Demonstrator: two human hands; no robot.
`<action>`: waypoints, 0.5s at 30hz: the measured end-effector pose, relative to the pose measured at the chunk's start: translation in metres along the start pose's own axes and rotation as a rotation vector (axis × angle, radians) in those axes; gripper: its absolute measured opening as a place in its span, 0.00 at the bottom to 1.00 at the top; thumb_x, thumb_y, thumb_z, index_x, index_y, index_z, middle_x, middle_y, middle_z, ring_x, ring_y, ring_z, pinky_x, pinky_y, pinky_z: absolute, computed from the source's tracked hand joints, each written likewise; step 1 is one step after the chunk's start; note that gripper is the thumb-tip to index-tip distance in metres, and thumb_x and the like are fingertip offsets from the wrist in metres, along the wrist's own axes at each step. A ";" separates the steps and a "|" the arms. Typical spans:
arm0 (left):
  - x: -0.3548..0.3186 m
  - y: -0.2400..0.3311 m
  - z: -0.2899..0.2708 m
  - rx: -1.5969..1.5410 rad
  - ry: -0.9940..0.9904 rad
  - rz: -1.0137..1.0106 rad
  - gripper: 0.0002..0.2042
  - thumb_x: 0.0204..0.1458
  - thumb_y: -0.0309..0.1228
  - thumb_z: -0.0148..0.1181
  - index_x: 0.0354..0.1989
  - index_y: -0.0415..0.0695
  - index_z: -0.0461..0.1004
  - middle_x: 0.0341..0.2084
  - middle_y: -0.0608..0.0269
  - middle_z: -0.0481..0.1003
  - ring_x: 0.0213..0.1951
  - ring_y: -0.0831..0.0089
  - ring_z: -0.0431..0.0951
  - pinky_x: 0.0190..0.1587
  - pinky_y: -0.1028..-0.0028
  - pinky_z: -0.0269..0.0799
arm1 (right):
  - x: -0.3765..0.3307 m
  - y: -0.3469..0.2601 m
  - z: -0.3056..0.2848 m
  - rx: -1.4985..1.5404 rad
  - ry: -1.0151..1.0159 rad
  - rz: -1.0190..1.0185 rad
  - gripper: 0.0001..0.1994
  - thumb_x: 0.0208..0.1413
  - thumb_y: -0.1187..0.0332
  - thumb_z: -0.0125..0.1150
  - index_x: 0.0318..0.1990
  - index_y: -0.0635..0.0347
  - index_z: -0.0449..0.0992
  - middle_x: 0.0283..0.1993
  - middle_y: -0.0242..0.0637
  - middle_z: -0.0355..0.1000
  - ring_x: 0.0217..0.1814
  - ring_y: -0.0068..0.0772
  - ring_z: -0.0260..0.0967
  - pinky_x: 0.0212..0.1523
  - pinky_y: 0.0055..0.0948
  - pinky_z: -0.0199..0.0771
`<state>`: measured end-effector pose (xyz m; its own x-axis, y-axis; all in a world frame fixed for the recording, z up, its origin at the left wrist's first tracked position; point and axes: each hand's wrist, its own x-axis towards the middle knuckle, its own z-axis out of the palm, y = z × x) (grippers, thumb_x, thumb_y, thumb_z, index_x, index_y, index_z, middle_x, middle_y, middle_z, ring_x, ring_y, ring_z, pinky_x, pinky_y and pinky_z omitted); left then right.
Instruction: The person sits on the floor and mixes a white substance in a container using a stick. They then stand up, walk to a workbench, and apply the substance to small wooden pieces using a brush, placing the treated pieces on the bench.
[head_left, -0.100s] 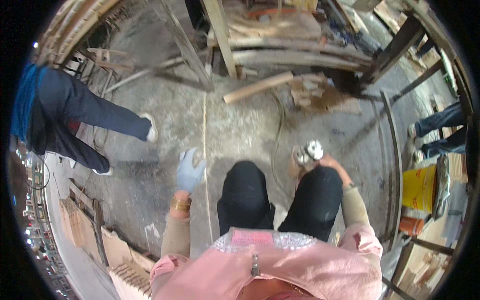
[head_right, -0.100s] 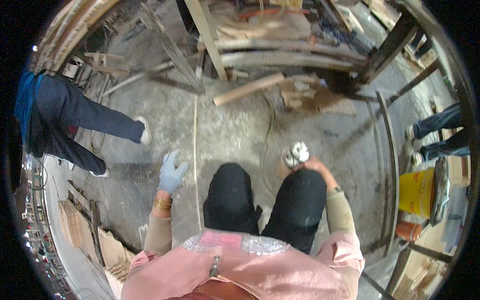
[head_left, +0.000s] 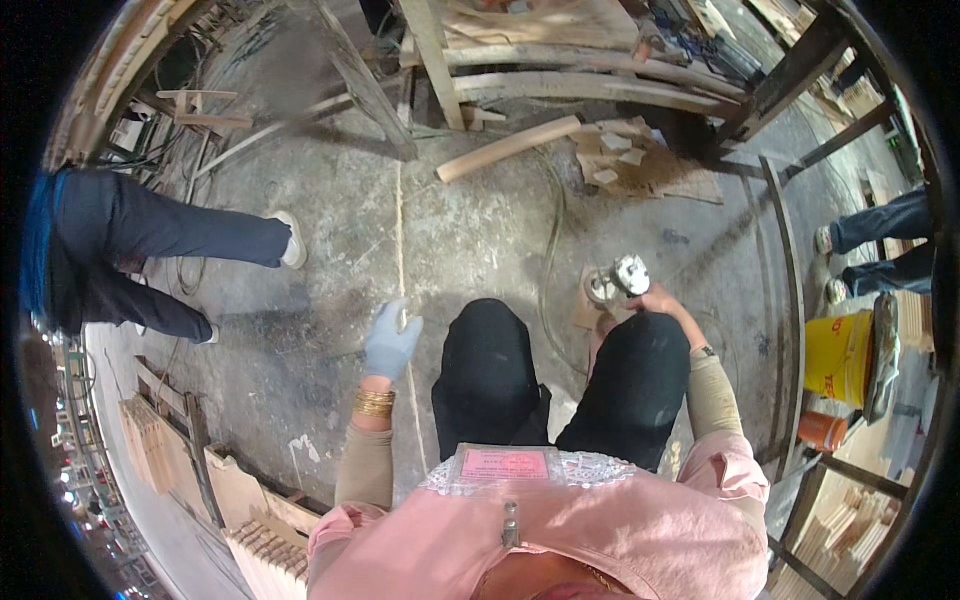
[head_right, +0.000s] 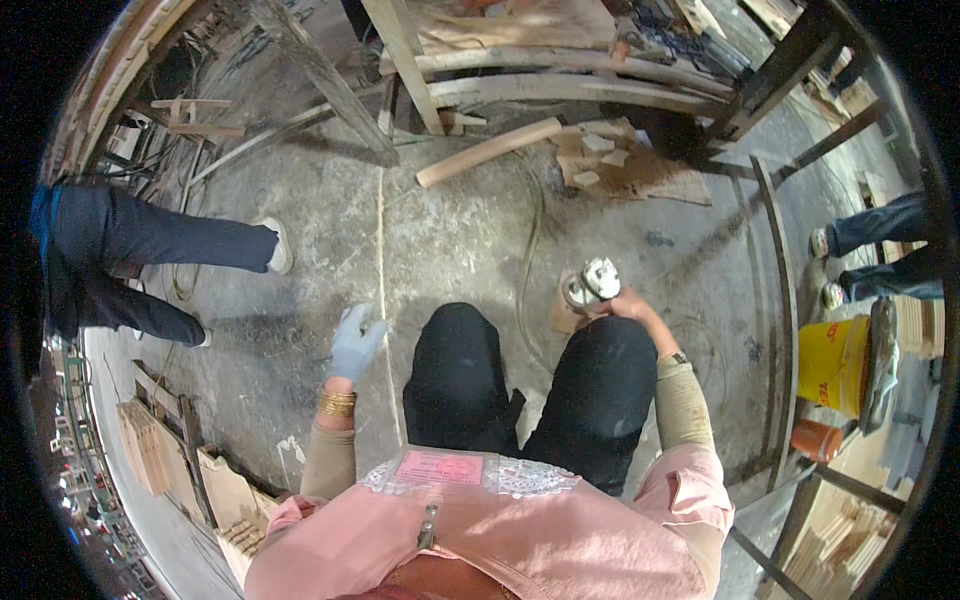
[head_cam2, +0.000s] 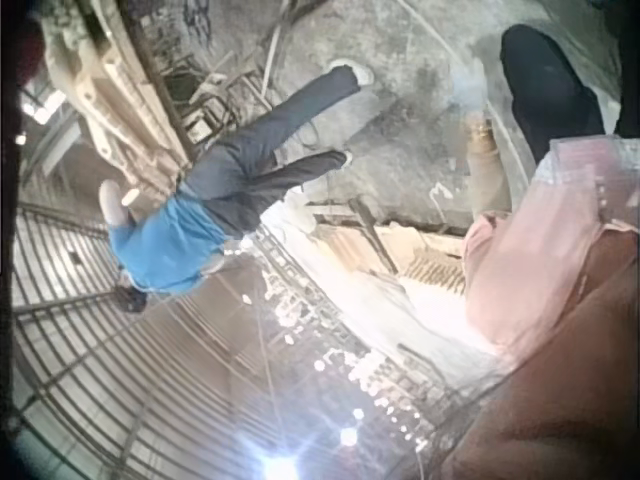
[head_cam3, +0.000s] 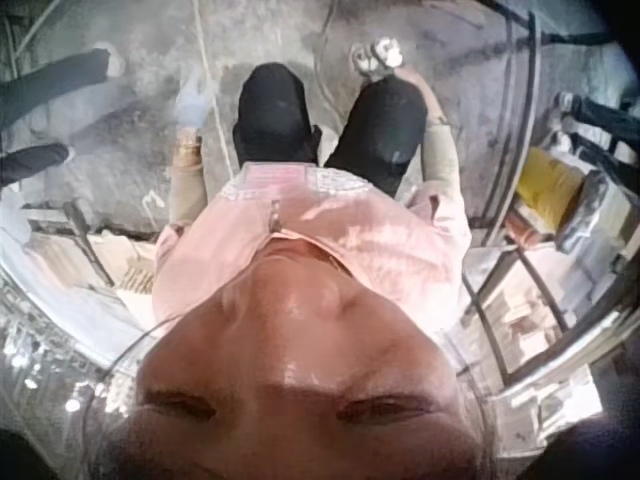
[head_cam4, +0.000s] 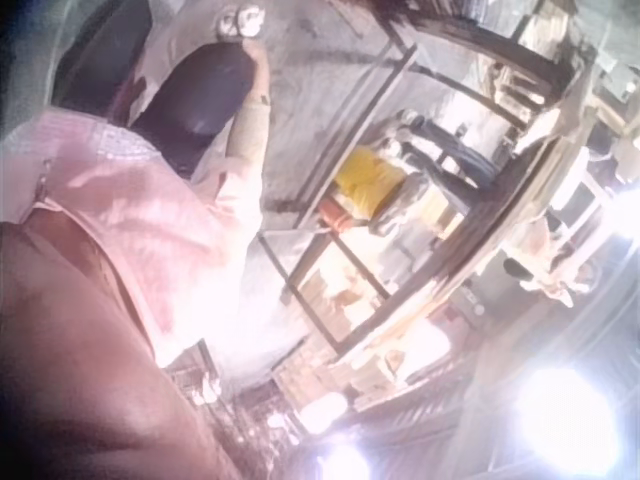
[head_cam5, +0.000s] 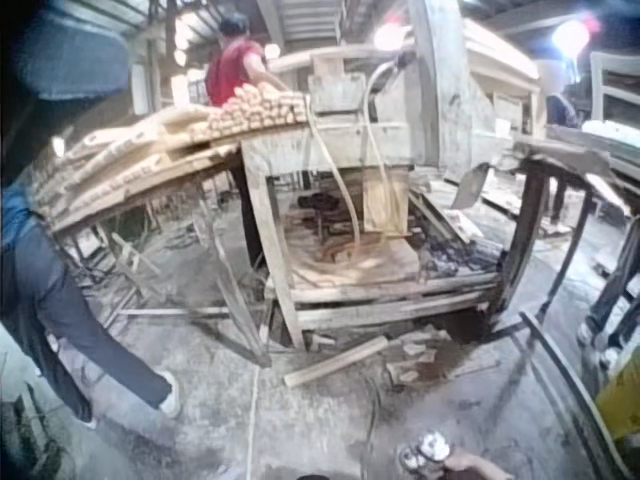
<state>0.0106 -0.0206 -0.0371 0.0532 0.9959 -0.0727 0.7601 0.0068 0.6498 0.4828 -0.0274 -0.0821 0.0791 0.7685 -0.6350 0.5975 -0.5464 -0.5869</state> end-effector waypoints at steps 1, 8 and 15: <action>-0.001 0.000 0.011 -0.056 -0.032 -0.008 0.19 0.45 0.35 0.59 0.45 0.39 0.70 0.42 0.47 0.71 0.45 0.53 0.71 0.47 0.65 0.66 | -0.004 -0.007 -0.003 0.000 -0.004 0.045 0.14 0.39 0.66 0.67 0.31 0.66 0.74 0.24 0.35 0.71 0.22 0.25 0.65 0.23 0.30 0.64; 0.008 0.043 0.079 -0.306 -0.056 0.087 0.16 0.48 0.35 0.57 0.44 0.40 0.71 0.38 0.49 0.74 0.42 0.55 0.74 0.44 0.66 0.69 | -0.008 -0.009 -0.004 0.179 -0.033 0.054 0.10 0.40 0.67 0.66 0.25 0.60 0.70 0.18 0.30 0.65 0.18 0.22 0.59 0.19 0.28 0.58; 0.018 0.091 0.122 -0.297 -0.165 0.268 0.14 0.50 0.37 0.53 0.41 0.42 0.72 0.38 0.48 0.73 0.42 0.53 0.72 0.45 0.64 0.68 | 0.003 0.036 -0.003 -0.028 0.014 0.118 0.12 0.42 0.61 0.64 0.22 0.59 0.72 0.19 0.33 0.67 0.19 0.25 0.61 0.20 0.32 0.60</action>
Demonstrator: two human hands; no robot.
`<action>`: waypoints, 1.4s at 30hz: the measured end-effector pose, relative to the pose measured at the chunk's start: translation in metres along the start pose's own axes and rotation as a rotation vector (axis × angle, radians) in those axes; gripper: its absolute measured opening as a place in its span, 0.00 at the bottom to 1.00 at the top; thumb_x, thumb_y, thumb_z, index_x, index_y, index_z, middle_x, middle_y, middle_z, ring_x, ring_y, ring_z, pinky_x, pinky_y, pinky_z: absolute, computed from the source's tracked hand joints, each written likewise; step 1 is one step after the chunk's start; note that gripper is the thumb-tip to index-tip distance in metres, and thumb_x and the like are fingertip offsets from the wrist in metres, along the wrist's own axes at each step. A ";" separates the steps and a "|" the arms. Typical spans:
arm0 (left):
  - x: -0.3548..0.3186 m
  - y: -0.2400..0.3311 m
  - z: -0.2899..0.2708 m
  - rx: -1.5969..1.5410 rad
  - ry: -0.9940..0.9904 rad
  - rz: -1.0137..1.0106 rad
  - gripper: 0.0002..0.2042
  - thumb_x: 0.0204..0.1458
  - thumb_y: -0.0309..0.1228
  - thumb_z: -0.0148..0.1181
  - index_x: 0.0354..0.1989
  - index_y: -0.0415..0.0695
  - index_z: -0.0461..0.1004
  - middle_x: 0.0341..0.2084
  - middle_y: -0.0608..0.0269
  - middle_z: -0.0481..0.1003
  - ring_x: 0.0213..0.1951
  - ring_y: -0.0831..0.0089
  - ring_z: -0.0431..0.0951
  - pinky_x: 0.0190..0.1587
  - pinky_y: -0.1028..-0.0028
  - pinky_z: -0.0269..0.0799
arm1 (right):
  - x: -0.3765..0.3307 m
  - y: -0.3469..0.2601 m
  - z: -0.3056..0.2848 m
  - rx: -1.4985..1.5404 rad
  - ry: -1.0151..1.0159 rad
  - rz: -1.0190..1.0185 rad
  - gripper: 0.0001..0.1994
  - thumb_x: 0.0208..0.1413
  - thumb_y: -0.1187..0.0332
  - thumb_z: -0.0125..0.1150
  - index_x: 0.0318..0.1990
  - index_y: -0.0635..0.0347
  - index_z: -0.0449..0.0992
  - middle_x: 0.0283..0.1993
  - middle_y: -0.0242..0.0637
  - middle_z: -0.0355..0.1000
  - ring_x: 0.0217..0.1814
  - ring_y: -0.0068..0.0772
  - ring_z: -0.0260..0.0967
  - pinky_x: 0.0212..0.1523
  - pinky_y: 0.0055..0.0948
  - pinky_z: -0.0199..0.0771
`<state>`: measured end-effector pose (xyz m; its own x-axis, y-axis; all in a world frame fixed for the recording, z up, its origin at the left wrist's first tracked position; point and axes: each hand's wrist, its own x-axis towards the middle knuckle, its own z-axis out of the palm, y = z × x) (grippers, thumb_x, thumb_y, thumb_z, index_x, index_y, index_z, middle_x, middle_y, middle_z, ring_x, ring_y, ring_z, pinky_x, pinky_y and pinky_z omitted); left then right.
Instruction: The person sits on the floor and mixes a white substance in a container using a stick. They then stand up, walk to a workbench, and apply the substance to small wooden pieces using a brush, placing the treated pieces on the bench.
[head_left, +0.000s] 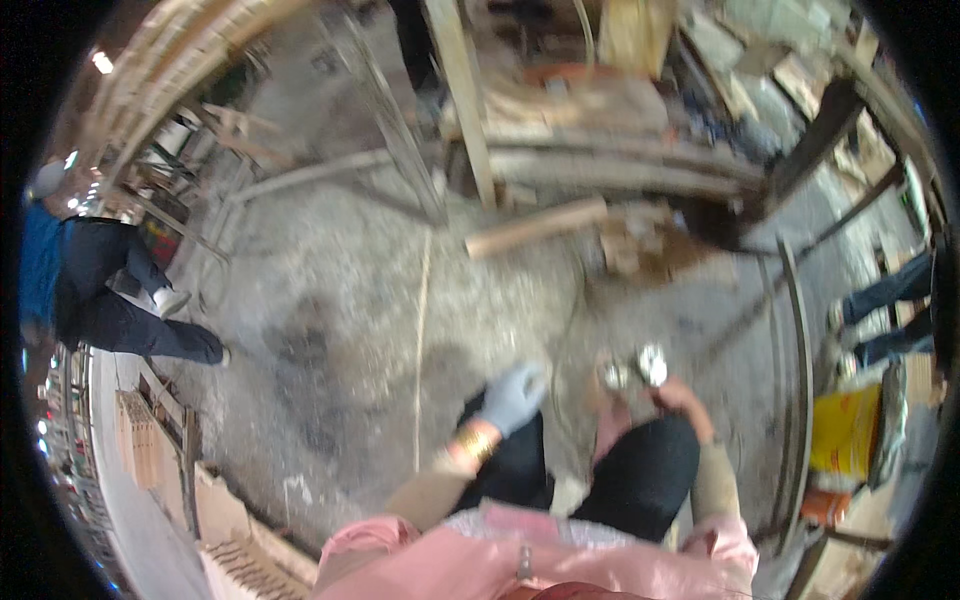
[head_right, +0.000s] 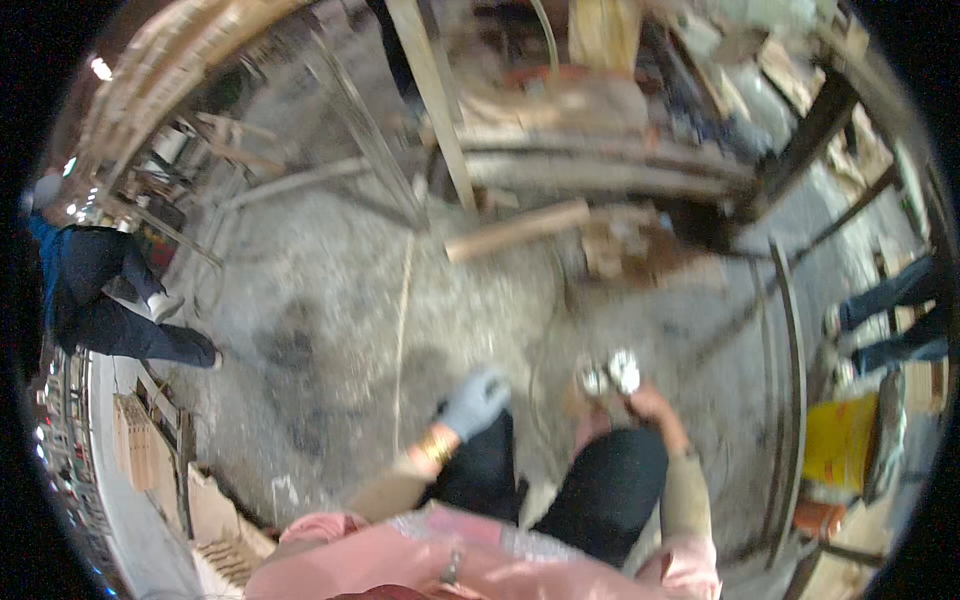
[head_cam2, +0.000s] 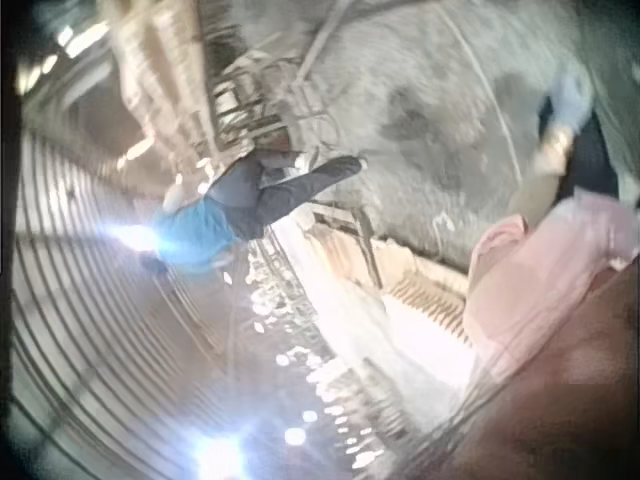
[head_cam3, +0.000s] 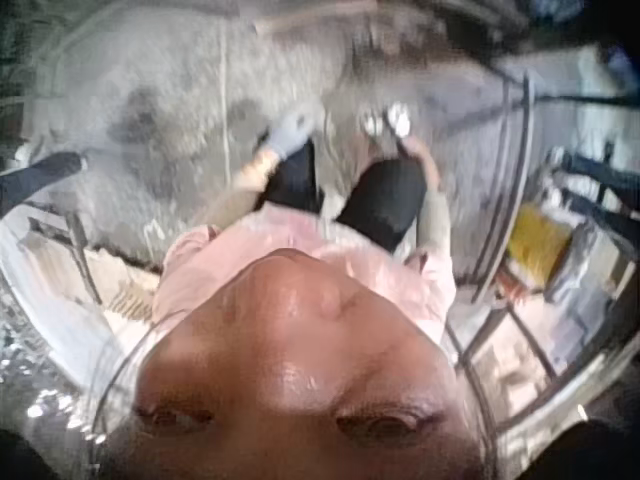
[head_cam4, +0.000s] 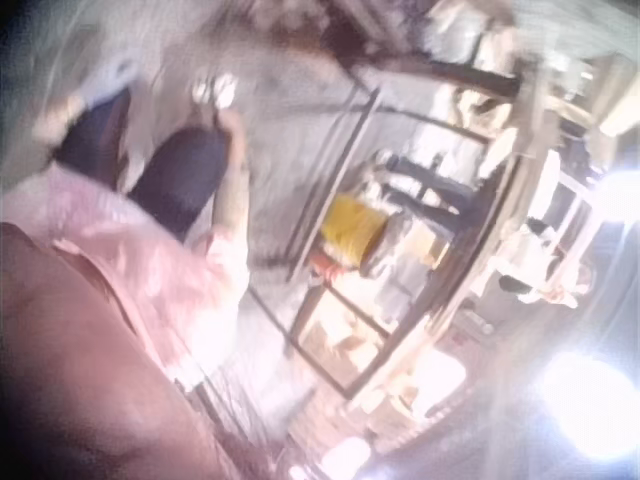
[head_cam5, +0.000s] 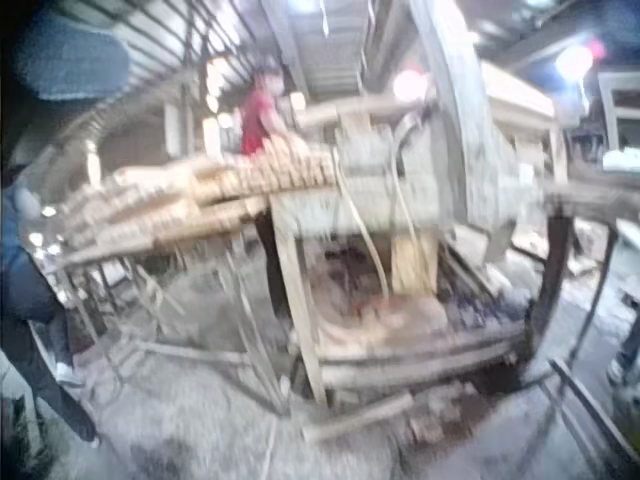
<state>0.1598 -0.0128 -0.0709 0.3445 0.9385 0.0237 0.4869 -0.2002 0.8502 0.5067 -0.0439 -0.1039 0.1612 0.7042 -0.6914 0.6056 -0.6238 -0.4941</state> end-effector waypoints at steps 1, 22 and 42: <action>0.000 0.002 0.009 -0.042 0.016 0.027 0.15 0.50 0.37 0.53 0.42 0.42 0.71 0.38 0.48 0.73 0.43 0.53 0.72 0.46 0.65 0.68 | 0.004 0.012 0.000 -0.072 0.024 -0.099 0.12 0.41 0.60 0.64 0.22 0.60 0.73 0.18 0.32 0.67 0.19 0.25 0.61 0.20 0.31 0.61; 0.080 -0.024 -0.023 0.149 0.047 -0.115 0.14 0.48 0.38 0.52 0.40 0.45 0.72 0.34 0.51 0.75 0.36 0.55 0.75 0.37 0.63 0.70 | 0.027 0.013 -0.010 0.173 -0.119 -0.155 0.22 0.38 0.64 0.70 0.42 0.63 0.74 0.36 0.34 0.74 0.35 0.31 0.69 0.38 0.30 0.69; 0.205 -0.061 -0.043 0.518 0.132 -0.179 0.16 0.43 0.40 0.53 0.38 0.46 0.73 0.33 0.50 0.75 0.37 0.52 0.74 0.39 0.59 0.69 | 0.045 0.007 -0.086 0.428 -0.214 0.126 0.10 0.46 0.70 0.64 0.28 0.66 0.70 0.18 0.39 0.69 0.14 0.28 0.66 0.16 0.28 0.65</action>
<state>0.1661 0.2043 -0.0948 0.1333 0.9911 -0.0037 0.8703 -0.1152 0.4788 0.5856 0.0131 -0.0932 0.0219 0.5573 -0.8300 0.2102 -0.8142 -0.5412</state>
